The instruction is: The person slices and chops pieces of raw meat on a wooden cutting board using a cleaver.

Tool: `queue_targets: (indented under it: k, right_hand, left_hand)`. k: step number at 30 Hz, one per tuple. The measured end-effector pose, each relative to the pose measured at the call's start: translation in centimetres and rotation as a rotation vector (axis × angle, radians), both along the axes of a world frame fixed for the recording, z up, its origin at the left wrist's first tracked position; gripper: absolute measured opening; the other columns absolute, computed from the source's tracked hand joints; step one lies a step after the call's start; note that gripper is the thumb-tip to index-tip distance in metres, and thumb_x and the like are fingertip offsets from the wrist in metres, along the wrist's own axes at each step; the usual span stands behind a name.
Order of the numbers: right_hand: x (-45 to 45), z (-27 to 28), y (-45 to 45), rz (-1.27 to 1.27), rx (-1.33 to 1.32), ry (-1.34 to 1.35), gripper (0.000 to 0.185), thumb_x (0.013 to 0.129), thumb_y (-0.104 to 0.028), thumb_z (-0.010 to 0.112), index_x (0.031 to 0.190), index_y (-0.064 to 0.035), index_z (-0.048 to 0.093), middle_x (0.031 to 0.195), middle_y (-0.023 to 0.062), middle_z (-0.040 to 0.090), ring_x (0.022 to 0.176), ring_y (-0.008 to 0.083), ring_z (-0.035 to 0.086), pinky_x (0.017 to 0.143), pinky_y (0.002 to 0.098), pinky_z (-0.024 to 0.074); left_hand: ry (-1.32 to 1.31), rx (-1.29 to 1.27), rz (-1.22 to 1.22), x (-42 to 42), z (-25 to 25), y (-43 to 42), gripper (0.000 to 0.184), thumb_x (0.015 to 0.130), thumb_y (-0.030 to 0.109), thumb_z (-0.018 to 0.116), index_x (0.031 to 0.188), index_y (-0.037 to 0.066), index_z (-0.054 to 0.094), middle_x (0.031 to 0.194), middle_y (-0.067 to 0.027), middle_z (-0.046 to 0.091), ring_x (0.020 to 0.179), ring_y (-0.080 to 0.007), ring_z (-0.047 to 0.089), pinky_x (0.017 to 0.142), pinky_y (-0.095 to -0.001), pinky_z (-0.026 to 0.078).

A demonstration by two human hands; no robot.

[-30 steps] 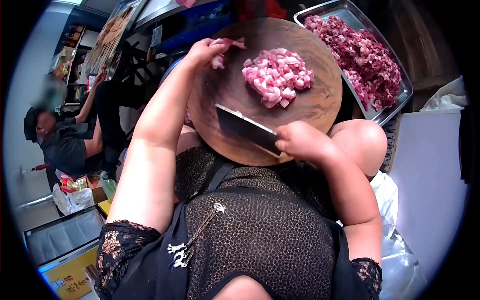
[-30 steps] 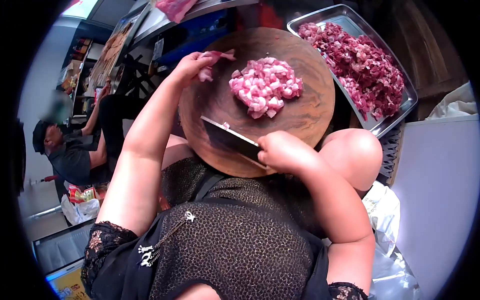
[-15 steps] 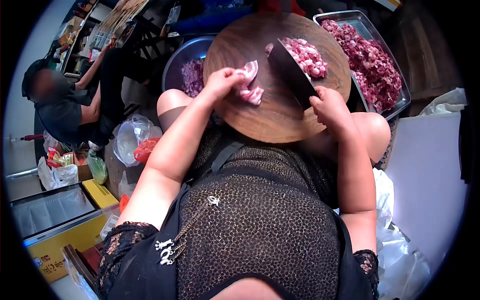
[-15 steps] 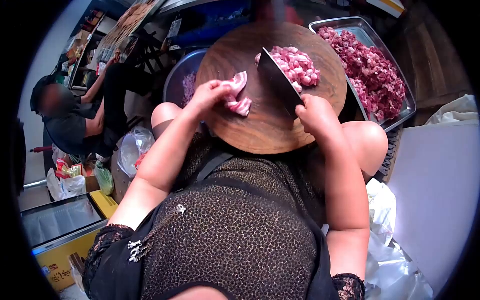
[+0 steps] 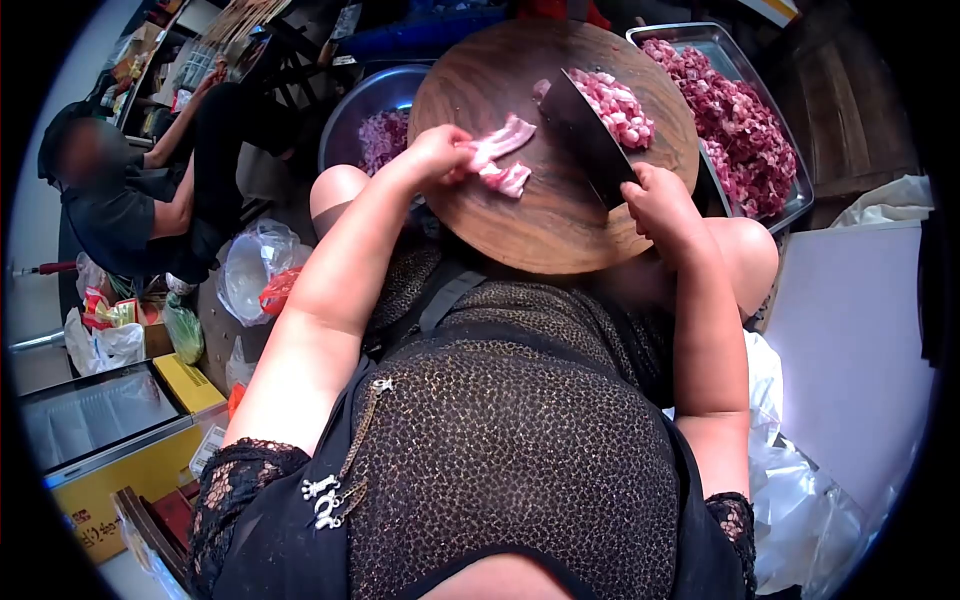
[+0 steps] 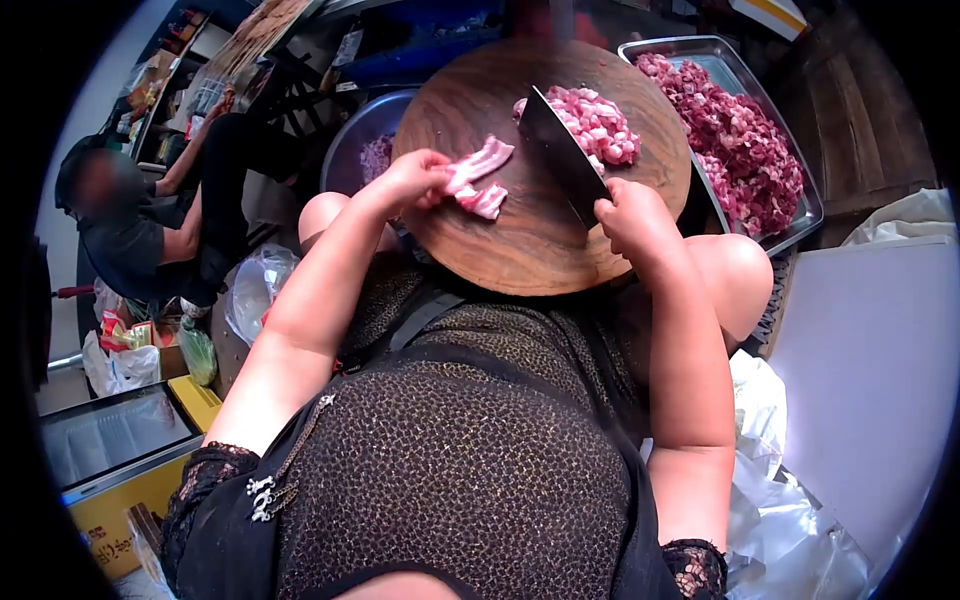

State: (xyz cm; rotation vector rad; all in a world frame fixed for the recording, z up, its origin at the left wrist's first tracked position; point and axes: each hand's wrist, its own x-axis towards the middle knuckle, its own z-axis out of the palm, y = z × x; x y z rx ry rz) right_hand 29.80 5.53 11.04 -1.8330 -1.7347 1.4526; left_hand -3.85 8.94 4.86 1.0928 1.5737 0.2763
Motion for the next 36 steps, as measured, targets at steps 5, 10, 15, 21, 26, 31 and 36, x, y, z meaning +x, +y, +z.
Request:
queue_targets:
  k: [5, 10, 15, 21, 26, 31, 36]
  right_hand:
    - [0.2, -0.5, 0.2, 0.024, 0.035, -0.020, 0.014, 0.088, -0.010, 0.050, 0.093, 0.0007, 0.058, 0.059, 0.0050, 0.053, 0.045, 0.0169, 0.053, 0.045, 0.0341, 0.0462]
    - [0.5, -1.1, 0.6, -0.003, -0.001, 0.019, 0.013, 0.089, -0.010, 0.051, 0.093, 0.0008, 0.057, 0.060, 0.0046, 0.053, 0.046, 0.0160, 0.052, 0.045, 0.0336, 0.0456]
    - [0.7, -1.2, 0.3, 0.016, -0.017, 0.027, 0.013, 0.090, -0.011, 0.052, 0.093, 0.0005, 0.057, 0.061, 0.0048, 0.053, 0.047, 0.0160, 0.053, 0.045, 0.0338, 0.0458]
    - [0.6, -0.9, 0.4, 0.033, 0.028, -0.014, 0.013, 0.089, -0.011, 0.053, 0.094, 0.0004, 0.058, 0.062, 0.0075, 0.056, 0.047, 0.0165, 0.054, 0.046, 0.0344, 0.0464]
    - [0.7, -1.1, 0.5, 0.060, 0.060, -0.023, 0.016, 0.090, -0.013, 0.053, 0.095, 0.0014, 0.058, 0.064, 0.0114, 0.059, 0.048, 0.0192, 0.057, 0.048, 0.0368, 0.0478]
    - [0.7, -1.1, 0.5, 0.059, 0.066, -0.046, 0.018, 0.090, -0.014, 0.054, 0.097, 0.0018, 0.058, 0.066, 0.0147, 0.061, 0.050, 0.0217, 0.059, 0.051, 0.0384, 0.0486]
    - [0.7, -1.1, 0.4, 0.079, 0.072, -0.067, 0.018, 0.091, -0.014, 0.055, 0.098, 0.0021, 0.058, 0.067, 0.0158, 0.062, 0.049, 0.0228, 0.059, 0.052, 0.0387, 0.0491]
  left_hand:
    - [0.662, 0.850, -0.218, -0.3, 0.3, -2.7, 0.039, 0.081, 0.028, 0.074, 0.110, 0.002, 0.066, 0.108, -0.0172, 0.066, 0.102, -0.0329, 0.063, 0.091, -0.0401, 0.051]
    - [0.710, 0.887, -0.595, 4.9, 1.7, -4.9, 0.024, 0.081, 0.029, 0.072, 0.078, 0.006, 0.070, 0.088, -0.0127, 0.065, 0.089, -0.0327, 0.062, 0.080, -0.0440, 0.050]
    - [0.505, 1.142, -0.627, 6.2, 0.8, -5.3, 0.019, 0.078, 0.026, 0.070, 0.074, 0.007, 0.067, 0.092, -0.0109, 0.066, 0.093, -0.0311, 0.063, 0.083, -0.0447, 0.050]
    - [0.172, 1.157, -0.505, 6.6, 2.1, -4.1, 0.008, 0.073, 0.009, 0.070, 0.077, 0.009, 0.063, 0.083, -0.0053, 0.068, 0.078, -0.0269, 0.064, 0.080, -0.0374, 0.049]
    - [-0.067, 0.952, -0.231, 5.9, 4.2, -1.6, 0.016, 0.077, -0.005, 0.071, 0.090, 0.003, 0.070, 0.103, -0.0068, 0.064, 0.088, -0.0136, 0.065, 0.078, -0.0268, 0.052]
    - [-0.098, 0.743, -0.498, 4.4, 3.4, -2.4, 0.016, 0.076, -0.008, 0.066, 0.084, 0.005, 0.070, 0.091, -0.0061, 0.064, 0.083, -0.0162, 0.064, 0.075, -0.0272, 0.053]
    - [0.174, 0.813, -0.747, 2.3, 0.8, -2.7, 0.015, 0.070, -0.001, 0.067, 0.084, 0.003, 0.069, 0.089, -0.0105, 0.066, 0.083, -0.0271, 0.067, 0.074, -0.0351, 0.053]
